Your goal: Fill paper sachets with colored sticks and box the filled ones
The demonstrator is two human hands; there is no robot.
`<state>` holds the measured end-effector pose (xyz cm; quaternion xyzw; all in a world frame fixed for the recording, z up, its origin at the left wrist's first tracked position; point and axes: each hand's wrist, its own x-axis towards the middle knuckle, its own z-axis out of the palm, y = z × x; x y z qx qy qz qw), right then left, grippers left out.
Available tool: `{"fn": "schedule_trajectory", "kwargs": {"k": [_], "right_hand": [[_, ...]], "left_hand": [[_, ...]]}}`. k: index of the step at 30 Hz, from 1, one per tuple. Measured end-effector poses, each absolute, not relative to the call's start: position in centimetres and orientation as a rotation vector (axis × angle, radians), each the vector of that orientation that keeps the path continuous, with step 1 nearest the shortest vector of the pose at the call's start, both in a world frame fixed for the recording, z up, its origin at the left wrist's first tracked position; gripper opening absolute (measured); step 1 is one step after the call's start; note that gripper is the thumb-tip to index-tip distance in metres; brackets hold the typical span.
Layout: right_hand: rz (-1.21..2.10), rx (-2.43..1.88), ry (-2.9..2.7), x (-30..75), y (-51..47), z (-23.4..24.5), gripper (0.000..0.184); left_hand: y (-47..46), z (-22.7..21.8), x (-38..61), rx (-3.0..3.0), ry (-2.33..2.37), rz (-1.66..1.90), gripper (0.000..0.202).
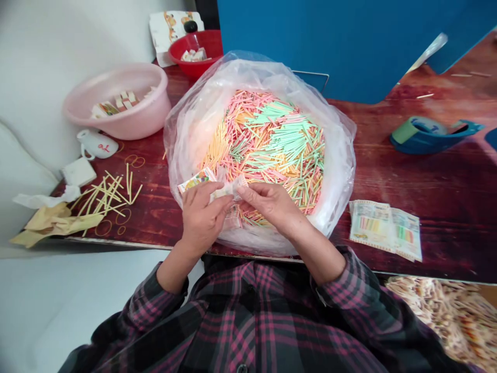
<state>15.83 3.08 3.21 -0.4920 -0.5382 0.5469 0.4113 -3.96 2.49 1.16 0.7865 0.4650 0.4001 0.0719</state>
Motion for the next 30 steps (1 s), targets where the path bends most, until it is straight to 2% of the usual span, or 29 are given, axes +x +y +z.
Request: {"fn": "schedule_trajectory", "kwargs": {"k": [1, 5, 7, 11, 14, 16, 20, 22, 25, 28, 30], "right_hand": [[1.352, -1.246, -1.311, 15.9, 3.2, 3.0, 0.049], [1.206, -1.244, -1.229, 16.8, 3.1, 2.7, 0.045], [1.153, -1.204, -1.251, 17.2, 2.9, 2.8, 0.042], [1.008, -1.186, -1.314, 17.4, 2.7, 3.0, 0.042], [0.869, -1.317, -1.404, 17.6, 2.5, 2.7, 0.057], [0.797, -1.376, -1.460, 17.7, 2.3, 2.5, 0.065], [0.801, -1.351, -1.576, 18.2, 2.3, 2.5, 0.066], [0.840, -1.323, -1.668, 18.9, 2.2, 2.3, 0.063], [0.831, -1.272, -1.833, 20.4, 2.1, 1.3, 0.052], [0.624, -1.221, -2.121, 21.9, 1.6, 0.0, 0.029], [0.437, -1.233, -2.357, 22.3, 1.2, -0.3, 0.022]], "left_hand": [[2.6, 1.2, -3.5, 2.301, 1.342, 1.238, 0.013], [3.8, 1.1, -2.4, 1.775, 1.182, 1.322, 0.054], [4.4, 1.2, -1.9, 1.464, 1.057, 1.267, 0.059], [4.8, 1.5, -0.8, 1.131, 0.893, 1.210, 0.054], [4.4, 1.7, -0.4, 1.102, 0.912, 1.216, 0.040], [4.2, 1.8, -0.5, 1.173, 0.954, 1.200, 0.028], [4.1, 2.0, -1.0, 1.662, 1.026, 1.132, 0.011], [4.1, 2.1, -1.3, 1.860, 1.042, 1.088, 0.007], [3.8, 2.1, -2.0, 1.933, 1.090, 1.098, 0.015], [2.8, 2.0, -2.9, 1.995, 1.037, 1.036, 0.014], [1.8, 1.8, -3.2, 2.106, 0.897, 0.889, 0.013]]}}
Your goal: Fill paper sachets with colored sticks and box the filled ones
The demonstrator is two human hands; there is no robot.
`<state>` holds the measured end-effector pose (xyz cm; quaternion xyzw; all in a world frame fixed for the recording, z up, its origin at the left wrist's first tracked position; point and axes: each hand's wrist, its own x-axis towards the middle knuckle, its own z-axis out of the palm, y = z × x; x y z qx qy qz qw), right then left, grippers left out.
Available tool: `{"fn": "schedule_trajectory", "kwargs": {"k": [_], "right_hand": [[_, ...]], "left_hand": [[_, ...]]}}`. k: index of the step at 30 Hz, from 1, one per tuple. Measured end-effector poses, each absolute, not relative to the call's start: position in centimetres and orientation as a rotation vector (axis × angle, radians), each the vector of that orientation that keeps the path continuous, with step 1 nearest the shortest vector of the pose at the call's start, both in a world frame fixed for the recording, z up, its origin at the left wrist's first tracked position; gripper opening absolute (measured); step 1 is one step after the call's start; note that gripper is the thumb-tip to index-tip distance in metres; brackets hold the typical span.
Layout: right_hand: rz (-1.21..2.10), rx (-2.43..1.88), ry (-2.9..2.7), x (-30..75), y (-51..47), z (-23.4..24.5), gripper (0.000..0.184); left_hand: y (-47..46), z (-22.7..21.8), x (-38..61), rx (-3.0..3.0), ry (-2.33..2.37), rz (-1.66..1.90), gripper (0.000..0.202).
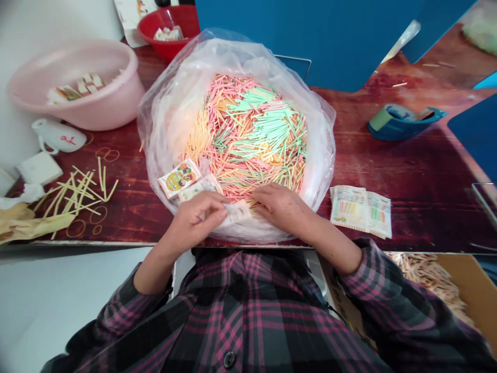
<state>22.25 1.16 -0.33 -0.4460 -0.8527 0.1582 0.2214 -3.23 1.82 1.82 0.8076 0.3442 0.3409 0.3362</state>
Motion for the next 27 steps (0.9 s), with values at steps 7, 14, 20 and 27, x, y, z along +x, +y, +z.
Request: {"fn": "schedule_trajectory", "kwargs": {"k": [7, 14, 20, 27], "right_hand": [[0.079, -1.530, -2.790, 20.2, 0.8, 1.7, 0.017], [-0.013, -1.540, -2.895, 18.5, 1.0, 1.6, 0.020], [-0.114, -1.497, -2.896, 18.4, 0.4, 0.6, 0.021], [0.054, -1.459, -2.847, 19.5, 1.5, -0.3, 0.019]], "left_hand": [[-0.9, 0.4, -2.3, 2.502, 0.776, 0.517, 0.019], [-1.0, 0.0, -2.3, 2.563, 0.775, 0.466, 0.019], [-0.7, -0.1, -2.2, 2.492, 0.759, 0.520, 0.017], [0.3, -0.8, -2.9, 2.243, 0.685, 0.670, 0.016]]}}
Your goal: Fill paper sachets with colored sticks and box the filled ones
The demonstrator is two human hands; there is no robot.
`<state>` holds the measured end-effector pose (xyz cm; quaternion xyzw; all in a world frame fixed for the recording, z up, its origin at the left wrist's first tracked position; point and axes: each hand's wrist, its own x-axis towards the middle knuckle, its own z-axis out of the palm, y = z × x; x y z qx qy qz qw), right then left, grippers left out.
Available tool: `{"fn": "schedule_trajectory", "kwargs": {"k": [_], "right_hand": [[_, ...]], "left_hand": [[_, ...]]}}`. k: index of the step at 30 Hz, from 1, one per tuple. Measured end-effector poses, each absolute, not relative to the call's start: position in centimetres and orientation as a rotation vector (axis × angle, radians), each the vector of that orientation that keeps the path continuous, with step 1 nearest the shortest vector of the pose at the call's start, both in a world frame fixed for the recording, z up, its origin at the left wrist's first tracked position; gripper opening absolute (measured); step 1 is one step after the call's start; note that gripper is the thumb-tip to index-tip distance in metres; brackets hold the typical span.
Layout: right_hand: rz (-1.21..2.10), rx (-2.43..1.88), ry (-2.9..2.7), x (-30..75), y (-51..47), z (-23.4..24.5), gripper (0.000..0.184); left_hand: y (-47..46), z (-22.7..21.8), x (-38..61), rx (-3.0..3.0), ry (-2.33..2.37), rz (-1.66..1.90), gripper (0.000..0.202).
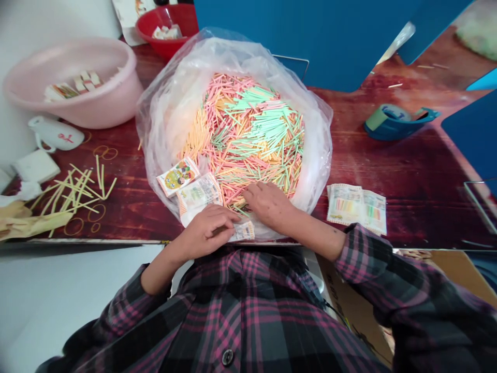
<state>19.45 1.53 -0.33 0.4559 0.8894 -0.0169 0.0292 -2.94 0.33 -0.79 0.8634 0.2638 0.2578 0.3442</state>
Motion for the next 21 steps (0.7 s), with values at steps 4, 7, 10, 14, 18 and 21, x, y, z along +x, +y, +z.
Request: {"fn": "schedule_trajectory", "kwargs": {"k": [4, 7, 10, 14, 18, 21], "right_hand": [[-0.288, 1.700, 2.713, 21.1, 2.0, -0.3, 0.017], [-0.717, 1.913, 2.742, 22.0, 2.3, 0.2, 0.025], [-1.157, 1.923, 2.790, 22.2, 2.3, 0.6, 0.038], [-1.429, 1.817, 2.921, 21.9, 1.8, 0.5, 0.030], [-1.588, 1.837, 2.907, 21.8, 1.4, 0.3, 0.028], [-1.616, 1.804, 2.894, 21.8, 1.3, -0.1, 0.032]], "left_hand": [[0.8, -0.8, -4.1, 2.060, 0.683, 0.730, 0.017], [1.0, 0.0, -4.1, 1.994, 0.764, 0.766, 0.016], [1.5, 1.2, -2.9, 2.068, 0.785, 0.846, 0.016], [2.7, 1.6, -0.3, 2.169, 0.693, 0.857, 0.014], [3.3, 0.8, 1.2, 2.109, 0.622, 0.746, 0.014], [3.0, 0.6, 1.6, 2.085, 0.627, 0.715, 0.015]]}}
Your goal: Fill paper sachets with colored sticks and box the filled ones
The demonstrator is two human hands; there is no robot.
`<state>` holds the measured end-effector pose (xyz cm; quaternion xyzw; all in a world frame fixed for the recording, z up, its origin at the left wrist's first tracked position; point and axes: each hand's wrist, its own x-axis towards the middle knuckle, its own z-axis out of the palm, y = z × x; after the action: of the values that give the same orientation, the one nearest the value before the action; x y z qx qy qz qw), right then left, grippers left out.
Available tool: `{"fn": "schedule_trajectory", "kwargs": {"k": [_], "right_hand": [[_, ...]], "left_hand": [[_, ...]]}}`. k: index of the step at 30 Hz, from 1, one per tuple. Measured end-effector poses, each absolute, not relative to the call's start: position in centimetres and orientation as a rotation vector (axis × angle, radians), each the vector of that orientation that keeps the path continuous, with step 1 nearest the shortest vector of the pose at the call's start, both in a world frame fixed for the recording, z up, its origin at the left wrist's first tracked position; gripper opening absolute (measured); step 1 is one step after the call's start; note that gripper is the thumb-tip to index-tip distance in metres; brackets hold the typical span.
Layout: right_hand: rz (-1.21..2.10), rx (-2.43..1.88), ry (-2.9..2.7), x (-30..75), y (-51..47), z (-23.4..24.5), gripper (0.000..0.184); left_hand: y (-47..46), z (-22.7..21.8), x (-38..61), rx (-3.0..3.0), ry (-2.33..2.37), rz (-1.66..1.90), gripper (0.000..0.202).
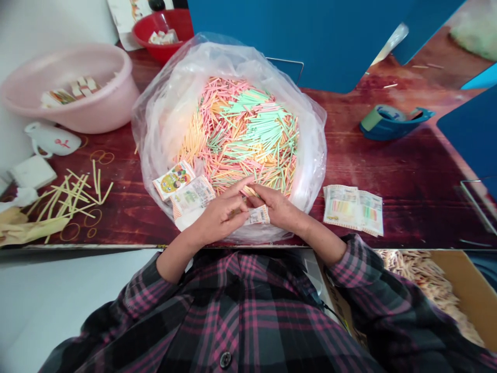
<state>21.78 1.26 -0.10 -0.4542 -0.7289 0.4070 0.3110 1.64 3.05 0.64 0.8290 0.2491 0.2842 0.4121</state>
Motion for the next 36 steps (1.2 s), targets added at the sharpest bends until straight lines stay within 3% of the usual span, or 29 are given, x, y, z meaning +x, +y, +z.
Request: {"fn": "schedule_trajectory", "kwargs": {"k": [6, 12, 18, 26, 36], "right_hand": [[1.072, -1.233, -1.720, 21.6, 1.7, -0.8, 0.031], [0.879, -1.367, -1.634, 22.3, 1.9, -1.1, 0.024], [0.872, -1.383, -1.567, 22.6, 1.5, -0.5, 0.032], [0.926, -1.050, -1.110, 20.6, 1.7, 4.7, 0.035], [0.810, -1.024, -0.989, 16.0, 1.9, 4.4, 0.027]], "left_hand": [[2.6, 1.1, 1.3, 2.003, 0.695, 0.786, 0.015], [2.9, -0.2, 0.7, 1.426, 0.946, 1.094, 0.016], [3.2, -0.7, 1.4, 1.083, 0.917, 1.149, 0.024], [3.0, -0.6, 2.2, 0.967, 0.910, 1.117, 0.027], [2.8, -1.0, 2.8, 1.043, 0.893, 1.128, 0.026]]}}
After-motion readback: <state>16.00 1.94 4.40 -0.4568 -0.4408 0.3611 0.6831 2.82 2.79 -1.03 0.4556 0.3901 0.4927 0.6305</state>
